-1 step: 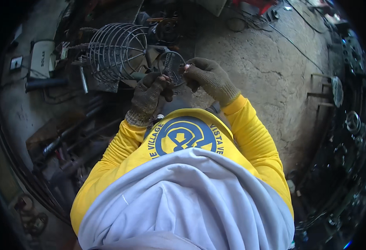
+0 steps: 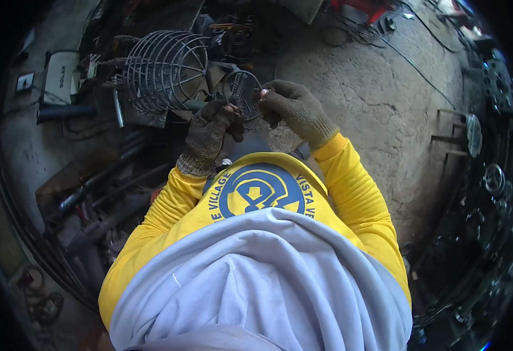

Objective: The person positions a metal pipe and a wire cage, then uses a welding tool to join parts of the wire cage. They then use a handheld grinder on the metal cage while holding it by hand.

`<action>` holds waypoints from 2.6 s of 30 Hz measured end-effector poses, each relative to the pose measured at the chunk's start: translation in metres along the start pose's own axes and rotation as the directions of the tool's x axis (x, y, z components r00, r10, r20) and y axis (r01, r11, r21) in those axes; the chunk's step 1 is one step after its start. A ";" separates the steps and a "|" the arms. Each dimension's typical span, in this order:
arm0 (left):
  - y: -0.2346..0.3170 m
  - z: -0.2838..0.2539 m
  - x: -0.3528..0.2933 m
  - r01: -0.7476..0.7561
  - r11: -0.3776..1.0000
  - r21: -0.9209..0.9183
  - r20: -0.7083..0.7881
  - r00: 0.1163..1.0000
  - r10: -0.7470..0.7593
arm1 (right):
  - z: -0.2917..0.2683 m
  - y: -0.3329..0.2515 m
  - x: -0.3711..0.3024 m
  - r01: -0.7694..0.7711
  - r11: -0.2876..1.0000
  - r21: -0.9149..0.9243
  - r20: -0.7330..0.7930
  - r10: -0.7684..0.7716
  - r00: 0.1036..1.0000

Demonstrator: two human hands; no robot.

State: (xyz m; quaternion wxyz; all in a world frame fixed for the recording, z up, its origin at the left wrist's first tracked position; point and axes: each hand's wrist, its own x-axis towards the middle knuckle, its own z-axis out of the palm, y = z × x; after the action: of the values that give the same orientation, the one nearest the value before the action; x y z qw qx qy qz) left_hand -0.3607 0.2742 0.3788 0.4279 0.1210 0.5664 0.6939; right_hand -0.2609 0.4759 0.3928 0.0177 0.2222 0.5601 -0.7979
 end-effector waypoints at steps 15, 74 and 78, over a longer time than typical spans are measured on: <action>-0.007 0.045 0.068 -0.125 0.983 -0.134 -0.308 0.948 0.078 | -0.066 -0.063 0.086 -0.031 0.970 -0.241 0.251 0.093 0.963; -0.137 -0.022 0.146 0.058 0.745 0.664 -0.742 -0.067 0.667 | -0.433 0.146 0.244 -0.096 0.239 -0.966 0.128 0.767 0.629; -0.119 -0.010 0.149 -0.197 0.809 0.554 -0.831 -0.073 0.551 | -0.456 0.163 0.256 0.071 0.191 -0.979 0.195 0.779 0.596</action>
State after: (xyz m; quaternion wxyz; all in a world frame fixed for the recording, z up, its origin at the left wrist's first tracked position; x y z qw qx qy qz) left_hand -0.4028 0.3756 0.2228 -0.3079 -0.1742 0.7248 0.5912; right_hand -0.2939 0.8829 0.0276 0.5540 -0.0058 0.7790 -0.2937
